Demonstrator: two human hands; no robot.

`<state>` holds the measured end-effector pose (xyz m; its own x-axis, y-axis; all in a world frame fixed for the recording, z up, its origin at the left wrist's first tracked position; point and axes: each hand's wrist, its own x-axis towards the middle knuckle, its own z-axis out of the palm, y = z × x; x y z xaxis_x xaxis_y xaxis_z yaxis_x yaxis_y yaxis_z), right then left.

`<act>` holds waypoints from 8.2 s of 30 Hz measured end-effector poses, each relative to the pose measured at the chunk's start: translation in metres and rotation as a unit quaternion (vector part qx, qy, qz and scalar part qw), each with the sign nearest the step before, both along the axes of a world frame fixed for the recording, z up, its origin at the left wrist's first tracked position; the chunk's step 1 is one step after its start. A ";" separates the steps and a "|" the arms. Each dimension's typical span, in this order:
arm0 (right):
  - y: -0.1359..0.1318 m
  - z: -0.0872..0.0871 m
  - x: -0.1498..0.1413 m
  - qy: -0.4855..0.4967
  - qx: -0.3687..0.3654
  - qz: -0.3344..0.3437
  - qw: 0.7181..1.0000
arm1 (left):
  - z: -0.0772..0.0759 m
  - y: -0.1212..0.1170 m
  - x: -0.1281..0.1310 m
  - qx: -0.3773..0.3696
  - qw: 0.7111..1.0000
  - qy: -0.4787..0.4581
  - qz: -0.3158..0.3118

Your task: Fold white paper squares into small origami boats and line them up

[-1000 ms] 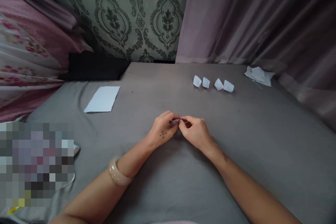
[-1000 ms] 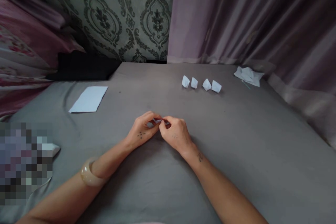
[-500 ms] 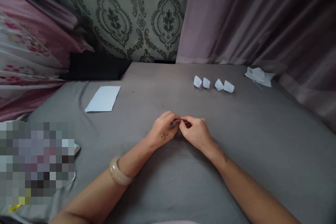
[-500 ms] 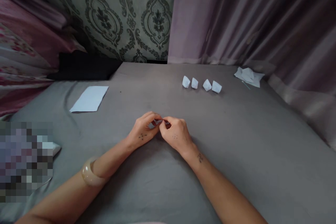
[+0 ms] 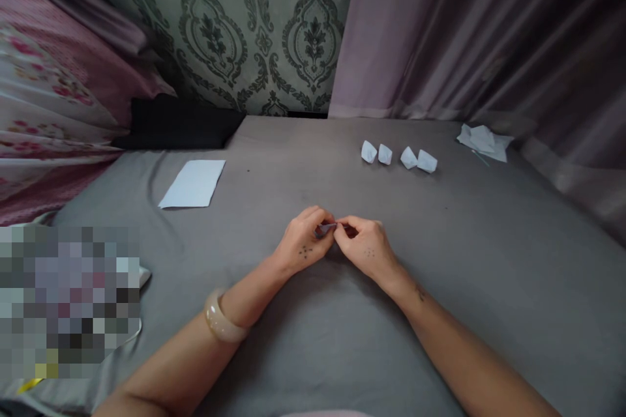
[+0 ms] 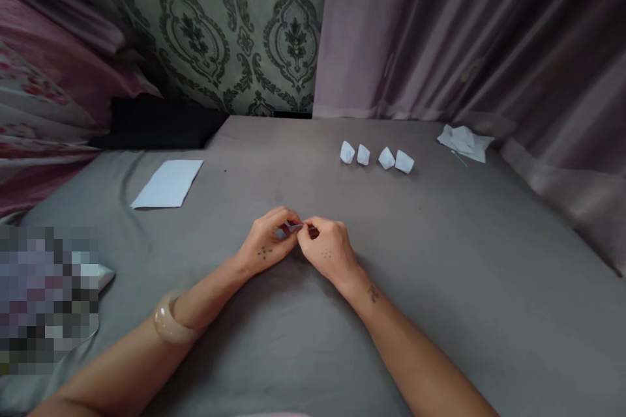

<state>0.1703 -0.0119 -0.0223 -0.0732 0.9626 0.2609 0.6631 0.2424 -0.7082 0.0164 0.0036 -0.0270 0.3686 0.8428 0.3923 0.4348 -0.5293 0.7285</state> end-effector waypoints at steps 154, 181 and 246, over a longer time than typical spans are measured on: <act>0.017 -0.003 0.025 -0.252 0.041 0.128 0.958 | -0.012 0.033 -0.025 0.011 0.986 0.151 -0.063; 0.020 0.005 0.032 0.146 -0.250 0.107 0.951 | 0.005 0.024 -0.022 -0.400 0.880 -0.252 -0.040; 0.002 0.000 -0.012 0.394 -0.343 0.080 0.849 | 0.006 0.007 0.006 -0.342 0.829 -0.419 0.142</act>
